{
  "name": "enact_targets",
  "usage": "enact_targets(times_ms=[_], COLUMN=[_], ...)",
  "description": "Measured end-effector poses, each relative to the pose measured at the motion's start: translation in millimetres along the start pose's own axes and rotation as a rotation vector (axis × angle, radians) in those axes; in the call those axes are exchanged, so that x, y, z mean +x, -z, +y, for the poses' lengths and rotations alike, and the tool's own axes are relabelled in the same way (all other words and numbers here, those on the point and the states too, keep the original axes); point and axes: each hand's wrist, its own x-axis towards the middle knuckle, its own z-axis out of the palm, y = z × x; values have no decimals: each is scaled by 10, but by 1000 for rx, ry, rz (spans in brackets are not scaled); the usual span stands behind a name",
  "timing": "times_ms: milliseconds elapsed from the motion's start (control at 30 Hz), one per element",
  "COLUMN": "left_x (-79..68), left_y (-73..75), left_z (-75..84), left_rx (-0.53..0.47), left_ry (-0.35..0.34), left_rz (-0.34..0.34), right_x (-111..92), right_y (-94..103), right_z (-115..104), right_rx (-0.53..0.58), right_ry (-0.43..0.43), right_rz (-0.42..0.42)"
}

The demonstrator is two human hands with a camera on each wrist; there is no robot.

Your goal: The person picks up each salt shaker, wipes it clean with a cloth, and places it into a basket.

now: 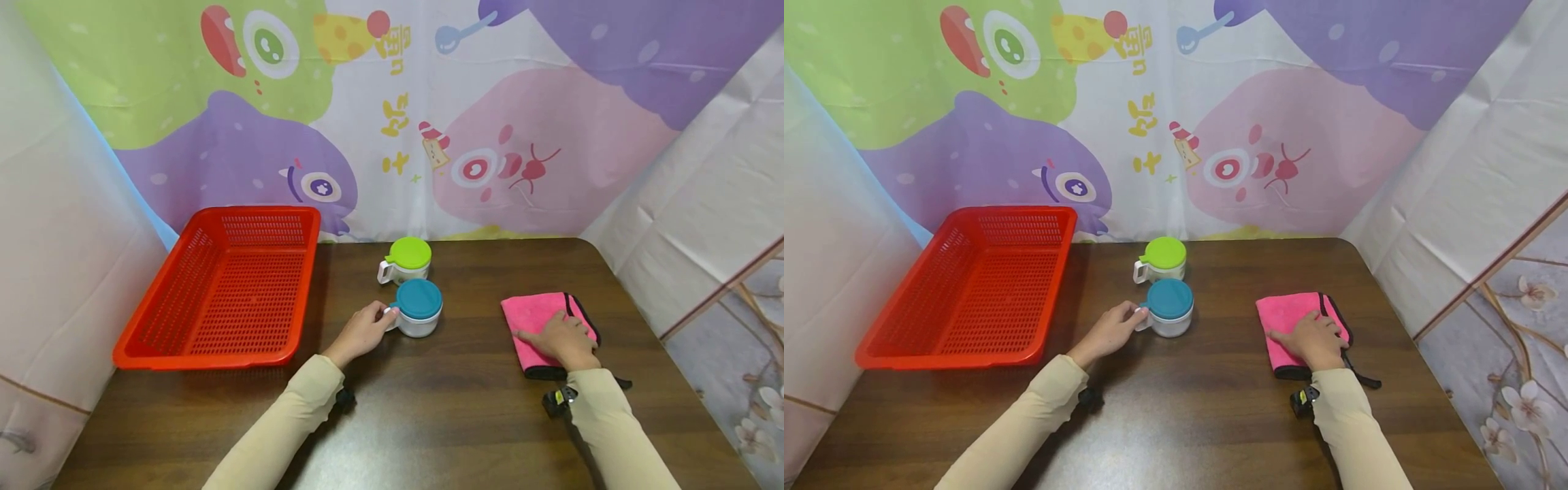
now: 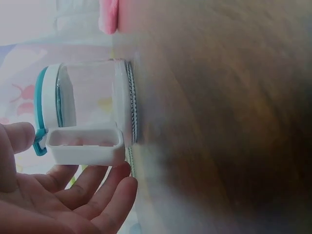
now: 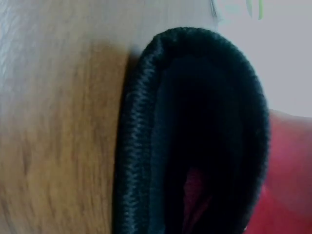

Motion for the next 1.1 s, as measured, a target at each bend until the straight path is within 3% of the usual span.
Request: enact_targets(times_ms=[233, 800, 1100], left_x=[33, 83, 141], left_y=[-5, -4, 29], left_z=[-20, -60, -96], left_rx=[-31, -237, -331], left_ry=[-11, 10, 19], left_rz=[-4, -59, -164], right_x=[16, 9, 20], right_y=[0, 9, -8], right_z=[-3, 29, 28], right_rx=[5, 32, 55], right_ry=[-24, -9, 12], right_rz=[-6, -1, 24])
